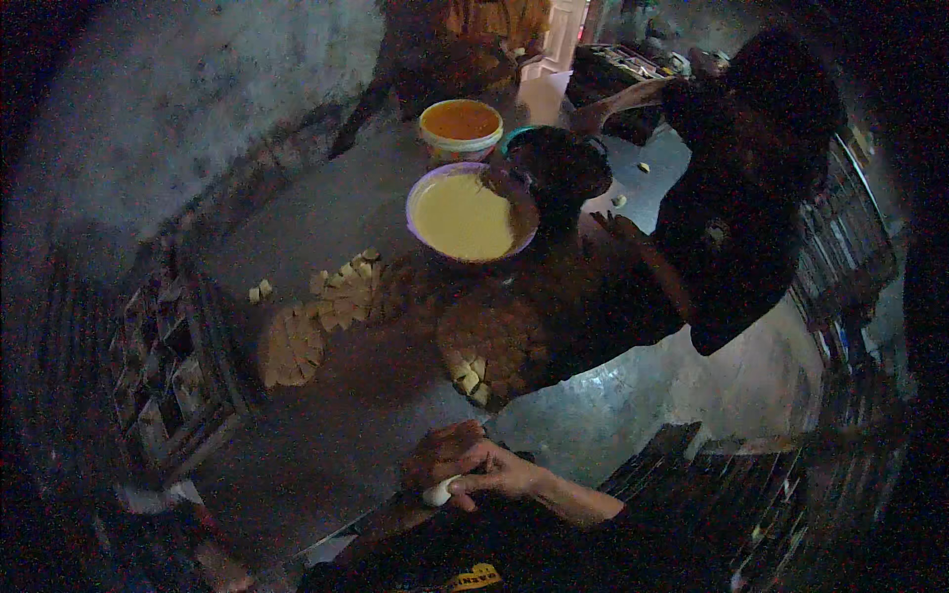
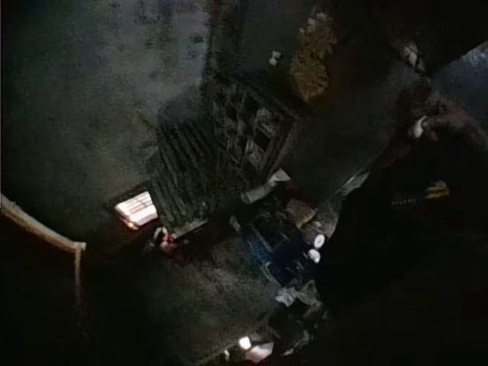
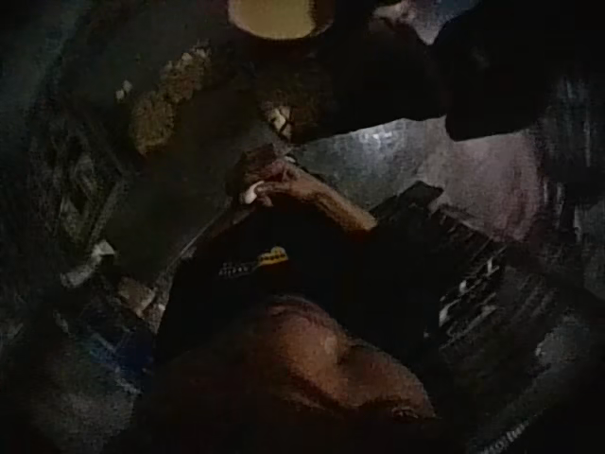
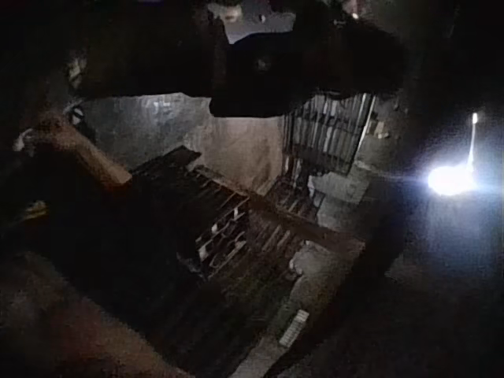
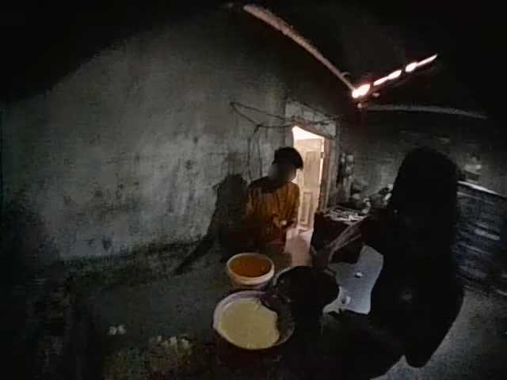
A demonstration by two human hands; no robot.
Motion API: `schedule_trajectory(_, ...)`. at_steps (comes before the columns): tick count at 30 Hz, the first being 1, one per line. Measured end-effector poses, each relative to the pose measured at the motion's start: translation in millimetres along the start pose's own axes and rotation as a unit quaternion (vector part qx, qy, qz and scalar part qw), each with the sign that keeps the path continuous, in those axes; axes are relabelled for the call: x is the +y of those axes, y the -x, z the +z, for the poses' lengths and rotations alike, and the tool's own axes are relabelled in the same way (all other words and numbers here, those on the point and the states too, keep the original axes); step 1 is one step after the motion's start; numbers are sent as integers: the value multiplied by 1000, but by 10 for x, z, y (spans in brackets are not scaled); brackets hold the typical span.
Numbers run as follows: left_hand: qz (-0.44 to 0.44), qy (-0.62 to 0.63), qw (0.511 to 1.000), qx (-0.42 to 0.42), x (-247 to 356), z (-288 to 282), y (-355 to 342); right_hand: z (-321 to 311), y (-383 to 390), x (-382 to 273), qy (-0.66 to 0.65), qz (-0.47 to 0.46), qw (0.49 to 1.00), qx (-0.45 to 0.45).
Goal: The person takes small pieces of dough from a table, shapes them by hand, and places the shaped dough into metal baking trays.
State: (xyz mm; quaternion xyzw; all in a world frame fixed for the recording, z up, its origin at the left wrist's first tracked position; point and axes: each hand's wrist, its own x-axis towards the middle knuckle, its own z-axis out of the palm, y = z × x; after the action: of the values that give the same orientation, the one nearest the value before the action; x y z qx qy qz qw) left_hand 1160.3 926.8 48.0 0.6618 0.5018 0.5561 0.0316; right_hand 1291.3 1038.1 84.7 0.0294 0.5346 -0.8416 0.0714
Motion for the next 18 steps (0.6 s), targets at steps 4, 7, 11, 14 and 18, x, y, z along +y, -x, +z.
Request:
schedule_trajectory(4,-205,78,968,124,-190,241,-169,-607,-205,-464,59,85,994,16)
schedule_trajectory(7,-315,146,911,225,-344,346,-201,-1322,-578,-1077,358,59,918,158)
schedule_trajectory(11,-436,266,819,262,-394,317,68,-2272,-1501,-1600,790,158,583,106)
schedule_trajectory(14,-455,289,786,303,-355,264,393,-2790,-1903,-1563,848,142,509,39)
schedule_trajectory(18,-417,211,795,386,-238,139,771,-3212,-2153,-1267,834,119,537,30)
